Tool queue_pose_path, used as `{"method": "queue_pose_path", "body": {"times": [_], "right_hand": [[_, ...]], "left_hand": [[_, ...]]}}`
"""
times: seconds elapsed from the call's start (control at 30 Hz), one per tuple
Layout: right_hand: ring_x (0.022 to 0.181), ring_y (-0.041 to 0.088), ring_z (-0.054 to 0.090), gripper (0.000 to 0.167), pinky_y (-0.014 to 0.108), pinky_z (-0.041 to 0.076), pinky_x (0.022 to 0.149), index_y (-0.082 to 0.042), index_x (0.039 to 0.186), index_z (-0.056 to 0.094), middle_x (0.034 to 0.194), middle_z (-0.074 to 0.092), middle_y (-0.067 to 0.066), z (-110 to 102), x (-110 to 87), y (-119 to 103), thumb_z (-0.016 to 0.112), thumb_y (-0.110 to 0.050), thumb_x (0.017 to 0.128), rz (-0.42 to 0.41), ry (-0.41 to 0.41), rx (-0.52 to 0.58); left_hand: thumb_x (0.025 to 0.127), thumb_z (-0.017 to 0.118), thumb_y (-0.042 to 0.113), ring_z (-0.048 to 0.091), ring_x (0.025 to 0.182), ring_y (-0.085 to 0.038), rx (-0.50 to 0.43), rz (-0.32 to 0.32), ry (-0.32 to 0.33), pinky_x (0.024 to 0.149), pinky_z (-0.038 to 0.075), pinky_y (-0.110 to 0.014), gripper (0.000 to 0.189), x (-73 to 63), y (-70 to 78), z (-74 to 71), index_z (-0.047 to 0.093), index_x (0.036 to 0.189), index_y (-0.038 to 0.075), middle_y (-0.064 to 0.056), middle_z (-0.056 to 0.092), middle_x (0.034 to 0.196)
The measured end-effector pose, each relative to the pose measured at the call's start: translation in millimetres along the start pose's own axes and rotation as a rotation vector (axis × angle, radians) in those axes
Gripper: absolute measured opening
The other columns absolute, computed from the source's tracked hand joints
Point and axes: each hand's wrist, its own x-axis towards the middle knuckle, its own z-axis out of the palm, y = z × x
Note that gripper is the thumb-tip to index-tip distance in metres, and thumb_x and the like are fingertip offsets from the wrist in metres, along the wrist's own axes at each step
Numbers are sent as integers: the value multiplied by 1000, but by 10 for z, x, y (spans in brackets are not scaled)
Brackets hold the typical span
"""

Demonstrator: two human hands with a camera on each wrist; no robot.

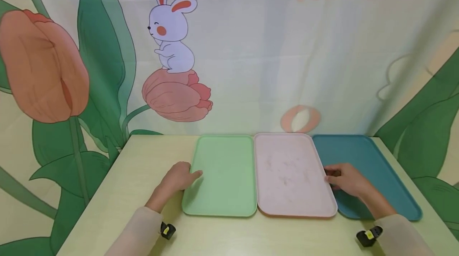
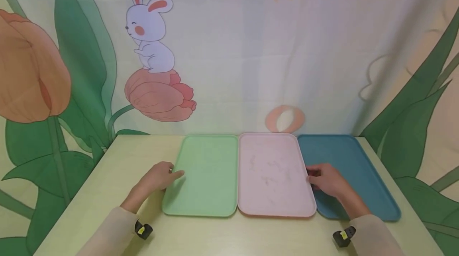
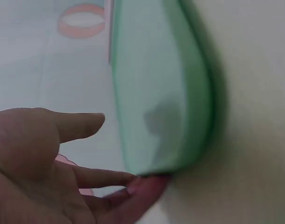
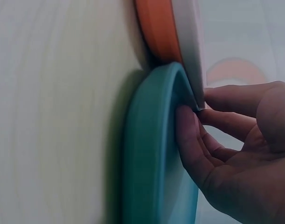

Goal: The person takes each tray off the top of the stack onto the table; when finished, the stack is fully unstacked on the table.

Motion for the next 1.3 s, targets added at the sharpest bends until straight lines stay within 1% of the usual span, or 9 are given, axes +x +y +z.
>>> {"method": "queue_pose_path", "body": {"times": [0.13,0.2,0.27,0.4,0.47,0.6,0.77,0.93,1.3], "right_hand": [[103,35,69,49,42,65,78,25,144,45,117,68,28,20,9,-15,60,0,105,-16,-2,9],[102,35,69,49,42,64,77,25,144,45,116,67,27,20,7,-18,59,0,105,-17,-1,11],[102,34,69,48,42,64,77,25,143,45,114,68,26,17,5,-16,59,0,105,-10,6,8],[102,34,68,49,43,65,78,25,144,44,113,67,24,10,6,-2,59,-1,105,-2,7,7],[102,34,69,50,43,65,79,24,145,45,113,68,24,12,5,4,60,-1,105,1,7,13],[102,34,69,50,42,65,78,23,145,45,113,68,24,15,-4,3,61,-1,105,-4,11,24],[101,33,69,49,42,65,77,24,144,45,111,68,24,11,-2,3,60,0,104,-9,16,21],[102,34,69,49,42,65,78,24,145,45,114,68,25,-5,0,6,60,-1,105,3,22,18],[102,33,69,48,43,65,78,23,144,47,113,68,25,8,-12,26,61,-1,104,2,42,7]], "left_hand": [[104,67,35,61,103,-45,97,-8,69,88,56,-57,54,-6,206,25,62,122,-16,-32,57,121],[104,67,34,61,108,-47,77,32,122,91,55,-58,56,12,339,79,61,130,-15,-31,56,125],[104,68,31,63,110,-44,7,113,147,95,55,-55,56,44,482,156,59,136,-14,-28,59,125],[102,71,25,66,108,-36,-182,231,122,94,56,-49,49,105,749,353,60,136,-9,-22,62,119],[101,72,24,67,106,-34,-245,256,97,91,57,-46,47,133,861,462,61,135,-8,-20,63,118],[100,75,23,66,99,-29,-295,277,51,85,57,-42,43,203,1047,663,64,128,-8,-19,64,113],[98,77,22,63,89,-19,-323,263,13,80,55,-35,35,305,1196,848,68,119,-4,-10,67,103],[97,78,20,60,80,-14,-308,223,4,73,53,-30,23,385,1299,952,69,106,2,0,66,91],[90,82,11,62,64,-12,-364,132,-23,60,48,-25,21,459,1334,1064,65,99,1,1,67,80]]}}
